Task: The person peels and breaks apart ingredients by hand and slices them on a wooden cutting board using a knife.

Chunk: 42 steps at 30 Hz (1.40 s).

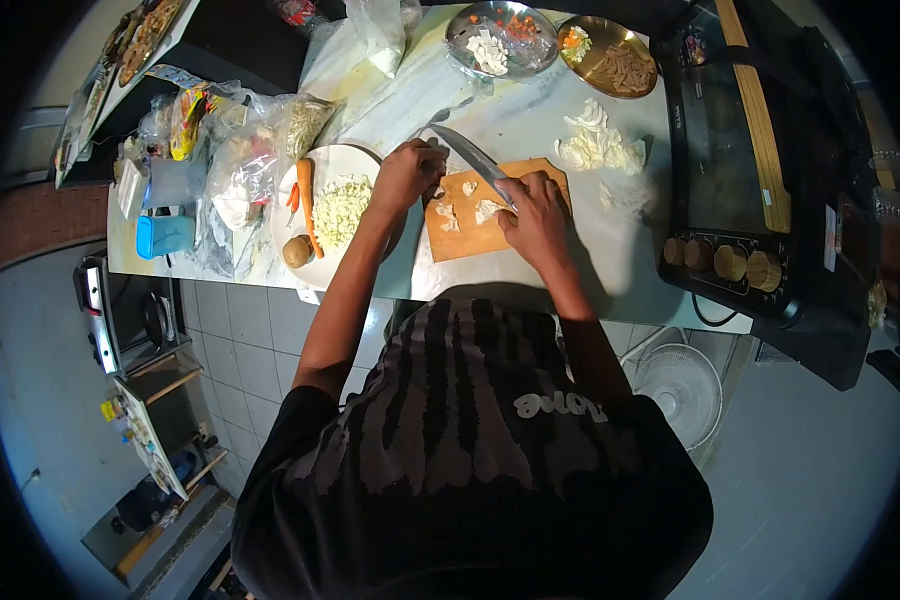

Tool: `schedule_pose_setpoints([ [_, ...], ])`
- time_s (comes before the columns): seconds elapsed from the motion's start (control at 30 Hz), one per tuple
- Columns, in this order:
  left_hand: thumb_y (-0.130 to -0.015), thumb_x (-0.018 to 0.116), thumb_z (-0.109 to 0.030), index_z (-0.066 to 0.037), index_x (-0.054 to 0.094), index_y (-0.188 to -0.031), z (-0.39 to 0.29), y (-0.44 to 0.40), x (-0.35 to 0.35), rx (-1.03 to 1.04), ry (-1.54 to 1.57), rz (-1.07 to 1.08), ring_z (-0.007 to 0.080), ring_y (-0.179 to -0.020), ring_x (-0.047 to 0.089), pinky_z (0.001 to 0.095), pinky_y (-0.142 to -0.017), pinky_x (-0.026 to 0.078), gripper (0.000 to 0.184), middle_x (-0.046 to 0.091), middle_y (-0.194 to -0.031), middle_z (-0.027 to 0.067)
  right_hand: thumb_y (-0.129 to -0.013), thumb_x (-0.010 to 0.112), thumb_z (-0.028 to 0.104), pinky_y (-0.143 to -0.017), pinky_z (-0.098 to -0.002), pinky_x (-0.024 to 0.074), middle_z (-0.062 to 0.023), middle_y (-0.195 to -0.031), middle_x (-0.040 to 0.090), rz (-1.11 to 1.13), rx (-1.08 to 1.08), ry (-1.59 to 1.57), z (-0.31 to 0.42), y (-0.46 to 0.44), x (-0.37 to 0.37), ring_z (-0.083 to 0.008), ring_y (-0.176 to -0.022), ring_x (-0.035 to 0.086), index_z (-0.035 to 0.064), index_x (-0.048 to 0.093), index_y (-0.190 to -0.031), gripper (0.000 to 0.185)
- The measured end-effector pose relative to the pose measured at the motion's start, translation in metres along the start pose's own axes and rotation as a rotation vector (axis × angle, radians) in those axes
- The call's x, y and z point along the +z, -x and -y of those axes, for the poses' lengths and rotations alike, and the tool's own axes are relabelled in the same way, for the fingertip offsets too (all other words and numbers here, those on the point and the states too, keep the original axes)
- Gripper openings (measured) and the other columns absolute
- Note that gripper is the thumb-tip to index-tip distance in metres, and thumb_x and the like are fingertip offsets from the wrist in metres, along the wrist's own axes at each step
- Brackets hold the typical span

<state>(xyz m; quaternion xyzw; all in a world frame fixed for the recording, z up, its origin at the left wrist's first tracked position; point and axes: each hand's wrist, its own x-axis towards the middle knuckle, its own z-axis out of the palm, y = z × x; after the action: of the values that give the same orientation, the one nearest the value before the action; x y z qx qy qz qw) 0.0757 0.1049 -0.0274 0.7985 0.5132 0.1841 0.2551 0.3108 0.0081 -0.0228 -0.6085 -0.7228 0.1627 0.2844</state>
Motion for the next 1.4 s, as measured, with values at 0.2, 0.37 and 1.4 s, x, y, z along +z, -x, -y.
schedule_pose_setpoints([
  [0.2,-0.087,0.073,-0.014,-0.003,0.075,-0.101,-0.001,-0.002,-0.001,-0.069,-0.071,-0.026,0.0249,-0.083,0.070,0.0352,-0.076,0.055,0.018,0.071,-0.100,0.0115,-0.076,0.078,0.008,-0.086,-0.0424,0.0488,-0.0131,-0.103,0.058,0.046,0.051,-0.163,-0.021,-0.010,0.002,-0.0326,-0.099,0.060,0.0090,0.067,-0.120,0.045],
  [0.37,-0.091,0.072,-0.015,0.000,0.072,-0.100,0.004,0.014,0.009,-0.436,0.794,-0.218,0.0179,-0.079,0.069,0.0316,-0.069,0.055,0.017,0.072,-0.095,0.0108,-0.077,0.077,0.008,-0.085,-0.0416,0.0503,-0.0147,-0.105,0.060,0.005,0.031,-0.173,-0.026,-0.010,0.005,-0.0326,-0.097,0.062,0.0064,0.066,-0.121,0.045],
  [1.4,-0.087,0.073,-0.018,-0.005,0.075,-0.103,-0.068,0.084,0.038,0.038,0.139,-0.028,0.0266,-0.080,0.070,0.0364,-0.072,0.056,0.020,0.069,-0.096,0.0111,-0.105,0.043,0.013,-0.071,-0.0282,0.0466,-0.0047,-0.081,0.050,0.166,0.339,-0.604,0.020,0.146,-0.032,-0.0127,-0.072,0.051,0.0156,0.042,-0.152,0.047],
])
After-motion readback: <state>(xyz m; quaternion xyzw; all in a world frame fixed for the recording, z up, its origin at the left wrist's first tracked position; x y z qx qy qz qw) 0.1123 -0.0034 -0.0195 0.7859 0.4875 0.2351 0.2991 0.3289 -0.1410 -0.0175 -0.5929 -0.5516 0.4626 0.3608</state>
